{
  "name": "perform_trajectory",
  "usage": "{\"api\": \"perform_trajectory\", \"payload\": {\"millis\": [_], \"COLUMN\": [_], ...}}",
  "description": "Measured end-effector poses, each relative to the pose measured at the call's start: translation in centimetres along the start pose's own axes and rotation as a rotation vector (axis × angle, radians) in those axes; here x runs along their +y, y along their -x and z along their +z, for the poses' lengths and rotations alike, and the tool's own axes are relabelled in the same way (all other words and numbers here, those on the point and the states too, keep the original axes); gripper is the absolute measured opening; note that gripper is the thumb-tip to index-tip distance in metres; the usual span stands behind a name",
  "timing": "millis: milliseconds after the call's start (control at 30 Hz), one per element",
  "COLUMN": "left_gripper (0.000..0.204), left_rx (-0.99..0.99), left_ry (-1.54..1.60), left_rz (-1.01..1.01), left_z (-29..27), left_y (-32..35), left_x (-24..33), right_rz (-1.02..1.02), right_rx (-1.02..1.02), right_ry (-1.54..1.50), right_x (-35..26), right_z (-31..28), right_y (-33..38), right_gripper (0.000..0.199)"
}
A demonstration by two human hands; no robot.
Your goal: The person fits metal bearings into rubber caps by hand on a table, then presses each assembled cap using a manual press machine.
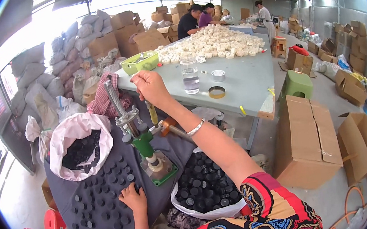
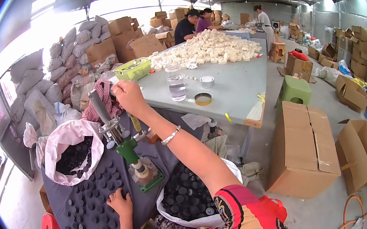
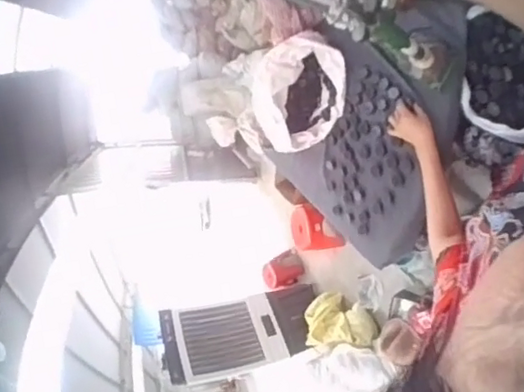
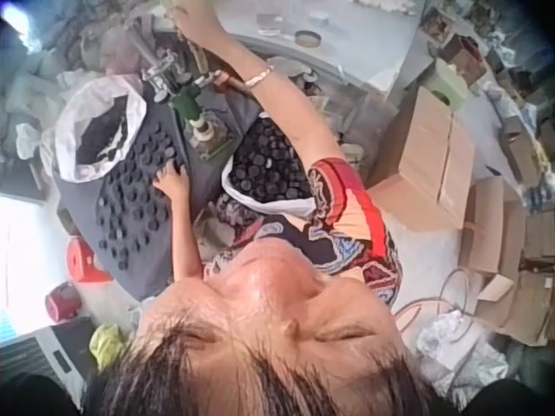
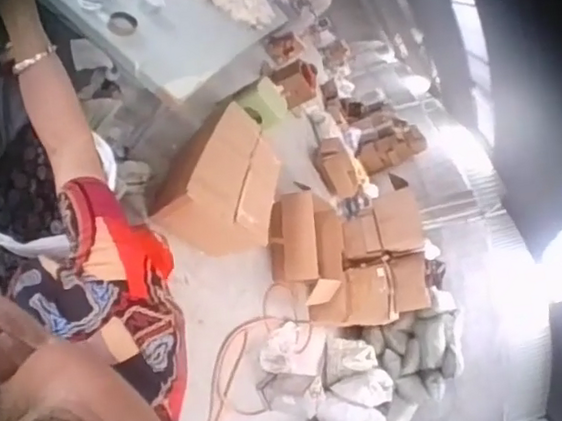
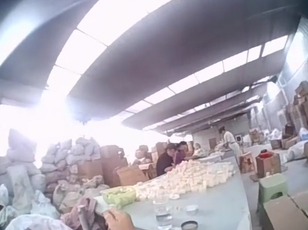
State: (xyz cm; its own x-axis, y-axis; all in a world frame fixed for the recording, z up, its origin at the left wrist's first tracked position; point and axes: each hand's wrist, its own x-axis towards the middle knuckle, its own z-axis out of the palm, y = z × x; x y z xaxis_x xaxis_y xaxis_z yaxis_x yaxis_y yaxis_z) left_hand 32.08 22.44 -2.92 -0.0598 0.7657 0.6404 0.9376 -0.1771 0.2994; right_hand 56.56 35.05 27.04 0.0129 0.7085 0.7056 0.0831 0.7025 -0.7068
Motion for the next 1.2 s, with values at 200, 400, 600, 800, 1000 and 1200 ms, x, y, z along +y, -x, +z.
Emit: {"api": "perform_trajectory", "payload": {"millis": [200,400,600,800,1000,1200], "left_gripper": [0.036,0.037,0.036,0.037,0.039,0.048], "left_rx": [-0.010,-0.002,0.002,0.015,-0.004,-0.029], "left_ry": [0.005,0.027,0.031,0.028,0.031,0.008], "left_rz": [-0.011,-0.008,-0.013,-0.016,0.007,-0.129], "left_z": [-0.2,-0.1,0.0,-0.3,-0.4,-0.6], "left_y": [-0.1,0.1,-0.5,-0.4,0.3,0.2], "left_x": [0.4,0.2,0.4,-0.2,0.2,0.4], "right_rz": [-0.048,0.012,-0.110,0.098,0.235,0.202], "right_rx": [0.005,-0.039,-0.006,-0.127,-0.181,-0.128], "right_ry": [-0.002,-0.056,-0.055,-0.184,-0.101,-0.019], "right_x": [0.0,-0.4,0.1,-1.8,-2.2,-1.4], "right_z": [0.1,-0.3,-0.4,0.0,-0.7,-0.3], "right_y": [0.0,0.1,-1.1,-2.0,-1.1,-1.0], "right_gripper": [0.022,0.021,0.022,0.020,0.019,0.021]}}
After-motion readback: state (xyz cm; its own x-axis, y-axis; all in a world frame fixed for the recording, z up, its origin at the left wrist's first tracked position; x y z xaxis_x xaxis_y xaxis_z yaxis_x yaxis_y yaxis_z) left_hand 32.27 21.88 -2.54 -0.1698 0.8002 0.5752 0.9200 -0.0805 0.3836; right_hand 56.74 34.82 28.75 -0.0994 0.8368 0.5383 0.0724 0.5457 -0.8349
